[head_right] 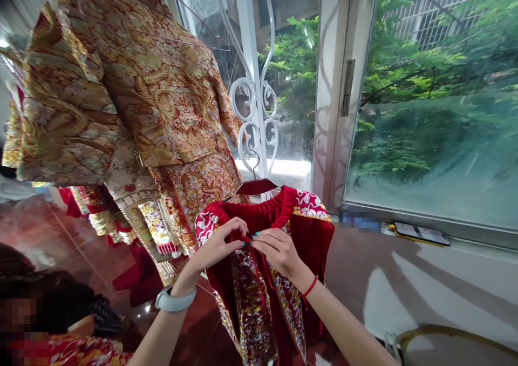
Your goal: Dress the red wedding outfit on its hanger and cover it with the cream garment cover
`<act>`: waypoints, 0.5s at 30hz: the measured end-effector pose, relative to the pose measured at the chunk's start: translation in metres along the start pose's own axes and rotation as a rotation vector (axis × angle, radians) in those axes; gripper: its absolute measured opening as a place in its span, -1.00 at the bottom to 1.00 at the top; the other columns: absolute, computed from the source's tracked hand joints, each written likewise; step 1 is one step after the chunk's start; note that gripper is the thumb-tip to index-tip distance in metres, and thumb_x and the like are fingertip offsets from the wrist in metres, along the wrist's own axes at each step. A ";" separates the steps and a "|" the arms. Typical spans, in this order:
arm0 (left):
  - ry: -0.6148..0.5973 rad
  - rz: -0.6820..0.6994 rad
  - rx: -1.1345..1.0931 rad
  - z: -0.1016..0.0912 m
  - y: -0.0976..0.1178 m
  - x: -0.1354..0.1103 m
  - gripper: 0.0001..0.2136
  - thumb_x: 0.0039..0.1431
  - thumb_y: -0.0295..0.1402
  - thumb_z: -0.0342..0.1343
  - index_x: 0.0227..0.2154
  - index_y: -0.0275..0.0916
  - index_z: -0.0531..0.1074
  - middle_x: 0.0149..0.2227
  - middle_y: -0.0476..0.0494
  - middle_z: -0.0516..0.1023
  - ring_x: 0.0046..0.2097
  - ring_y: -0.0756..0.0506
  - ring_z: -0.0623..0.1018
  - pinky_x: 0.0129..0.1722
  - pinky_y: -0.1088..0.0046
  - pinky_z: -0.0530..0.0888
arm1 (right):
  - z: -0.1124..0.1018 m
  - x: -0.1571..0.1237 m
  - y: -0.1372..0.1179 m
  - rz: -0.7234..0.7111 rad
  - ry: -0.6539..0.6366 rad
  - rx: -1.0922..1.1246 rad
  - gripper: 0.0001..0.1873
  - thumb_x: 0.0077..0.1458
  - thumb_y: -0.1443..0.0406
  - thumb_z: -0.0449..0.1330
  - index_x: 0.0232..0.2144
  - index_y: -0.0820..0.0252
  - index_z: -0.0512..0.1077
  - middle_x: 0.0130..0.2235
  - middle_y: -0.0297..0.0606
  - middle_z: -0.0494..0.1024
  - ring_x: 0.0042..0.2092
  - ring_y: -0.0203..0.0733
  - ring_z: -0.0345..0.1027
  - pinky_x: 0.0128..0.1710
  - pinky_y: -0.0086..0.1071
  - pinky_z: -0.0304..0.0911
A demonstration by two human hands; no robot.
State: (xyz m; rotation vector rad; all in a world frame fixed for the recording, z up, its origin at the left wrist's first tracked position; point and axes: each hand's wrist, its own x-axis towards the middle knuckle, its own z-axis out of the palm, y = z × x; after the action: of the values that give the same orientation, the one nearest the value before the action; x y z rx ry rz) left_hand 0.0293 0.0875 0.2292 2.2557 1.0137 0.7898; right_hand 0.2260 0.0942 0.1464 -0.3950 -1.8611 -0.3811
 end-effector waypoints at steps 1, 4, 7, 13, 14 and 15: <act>-0.015 0.013 0.089 -0.003 0.004 -0.003 -0.94 0.02 -0.46 0.02 -0.41 -0.19 0.31 -0.25 -0.06 0.43 -0.18 -0.11 0.41 -0.01 0.27 0.31 | -0.001 0.000 -0.001 -0.002 -0.009 -0.009 -0.80 0.21 0.47 0.12 -0.22 0.21 0.53 -0.31 -0.19 0.63 -0.21 -0.18 0.49 -0.22 -0.28 0.45; -0.058 0.049 0.360 -0.009 0.018 -0.012 -0.96 0.12 -0.43 0.03 -0.39 -0.18 0.35 -0.27 -0.06 0.48 -0.15 -0.14 0.40 0.06 0.17 0.25 | -0.003 -0.001 -0.004 -0.008 -0.051 -0.037 -0.80 0.23 0.45 0.11 -0.24 0.17 0.53 -0.31 -0.21 0.64 -0.20 -0.19 0.49 -0.22 -0.28 0.43; -0.078 0.084 0.495 -0.008 0.032 -0.021 -0.92 0.19 -0.40 0.01 -0.39 -0.18 0.38 -0.18 -0.12 0.47 -0.07 -0.18 0.38 0.08 0.13 0.25 | -0.005 -0.002 -0.005 -0.031 -0.079 -0.026 -0.81 0.23 0.44 0.13 -0.21 0.16 0.52 -0.27 -0.22 0.65 -0.16 -0.20 0.49 -0.18 -0.28 0.42; -0.053 0.066 0.244 -0.020 0.045 -0.066 -0.82 0.24 -0.30 0.02 -0.43 -0.10 0.47 -0.17 -0.09 0.53 -0.03 -0.17 0.44 0.20 0.13 0.23 | -0.012 -0.008 0.002 0.007 -0.012 -0.030 -0.78 0.25 0.46 0.09 -0.21 0.17 0.51 -0.28 -0.22 0.65 -0.18 -0.19 0.51 -0.18 -0.23 0.40; -0.025 0.036 0.158 -0.025 0.041 -0.079 -0.80 0.24 -0.25 0.02 -0.45 -0.08 0.49 -0.25 -0.08 0.54 -0.09 -0.17 0.47 0.21 0.12 0.23 | -0.013 -0.009 0.003 0.017 -0.004 -0.019 -0.79 0.25 0.46 0.09 -0.22 0.17 0.52 -0.28 -0.21 0.66 -0.18 -0.17 0.51 -0.20 -0.23 0.40; 0.030 -0.009 0.079 -0.029 0.035 -0.094 -0.78 0.22 -0.19 0.05 -0.48 -0.07 0.51 -0.31 -0.08 0.55 -0.15 -0.18 0.49 0.20 0.11 0.25 | -0.015 -0.011 0.005 0.028 0.001 -0.002 -0.79 0.24 0.46 0.10 -0.22 0.17 0.52 -0.28 -0.21 0.66 -0.19 -0.17 0.52 -0.22 -0.23 0.42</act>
State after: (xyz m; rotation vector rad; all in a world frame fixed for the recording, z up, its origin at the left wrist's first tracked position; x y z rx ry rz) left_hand -0.0252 0.0006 0.2449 2.3105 1.0860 0.7947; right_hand 0.2441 0.0909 0.1413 -0.4223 -1.8526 -0.3639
